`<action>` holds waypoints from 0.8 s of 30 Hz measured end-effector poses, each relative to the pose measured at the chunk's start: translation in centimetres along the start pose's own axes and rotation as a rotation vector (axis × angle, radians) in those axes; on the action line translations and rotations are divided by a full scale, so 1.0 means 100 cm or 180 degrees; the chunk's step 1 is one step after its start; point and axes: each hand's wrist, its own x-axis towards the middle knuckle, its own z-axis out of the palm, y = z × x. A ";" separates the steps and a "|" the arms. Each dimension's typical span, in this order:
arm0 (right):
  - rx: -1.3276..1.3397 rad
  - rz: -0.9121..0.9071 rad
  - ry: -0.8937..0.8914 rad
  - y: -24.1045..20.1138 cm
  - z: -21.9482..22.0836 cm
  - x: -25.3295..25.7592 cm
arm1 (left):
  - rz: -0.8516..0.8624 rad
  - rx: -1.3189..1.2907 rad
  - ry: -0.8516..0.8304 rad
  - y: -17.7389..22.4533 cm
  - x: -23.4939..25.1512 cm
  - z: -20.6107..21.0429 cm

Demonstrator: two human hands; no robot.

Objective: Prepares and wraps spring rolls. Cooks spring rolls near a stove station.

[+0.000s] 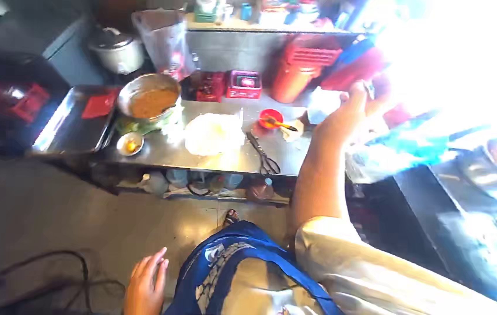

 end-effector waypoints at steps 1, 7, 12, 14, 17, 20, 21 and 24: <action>-0.0085 0.0095 -0.0028 0.007 -0.012 0.012 | 0.0124 0.0013 -0.0093 0.004 0.019 0.006; -0.1158 0.1052 -0.1099 0.052 -0.072 0.059 | 0.0226 0.0045 -0.1206 0.042 0.159 0.062; -0.1927 0.1546 -0.2293 0.111 -0.077 0.063 | 0.0324 0.0329 -0.2050 0.070 0.278 0.143; -0.2139 0.1708 -0.2891 0.135 -0.063 0.059 | 0.0282 0.0473 -0.2165 0.073 0.319 0.179; -0.2268 0.1793 -0.3967 0.173 -0.033 0.047 | -0.0008 0.0627 -0.2069 0.073 0.373 0.217; -0.2204 0.1831 -0.4921 0.199 0.005 0.027 | -0.0372 0.0628 -0.1736 0.061 0.417 0.232; -0.2096 0.1814 -0.5178 0.202 0.019 0.020 | -0.0475 0.0646 -0.1653 0.056 0.429 0.232; -0.1581 0.1558 -0.5584 0.213 0.060 -0.010 | -0.0714 0.0708 -0.1580 0.039 0.461 0.227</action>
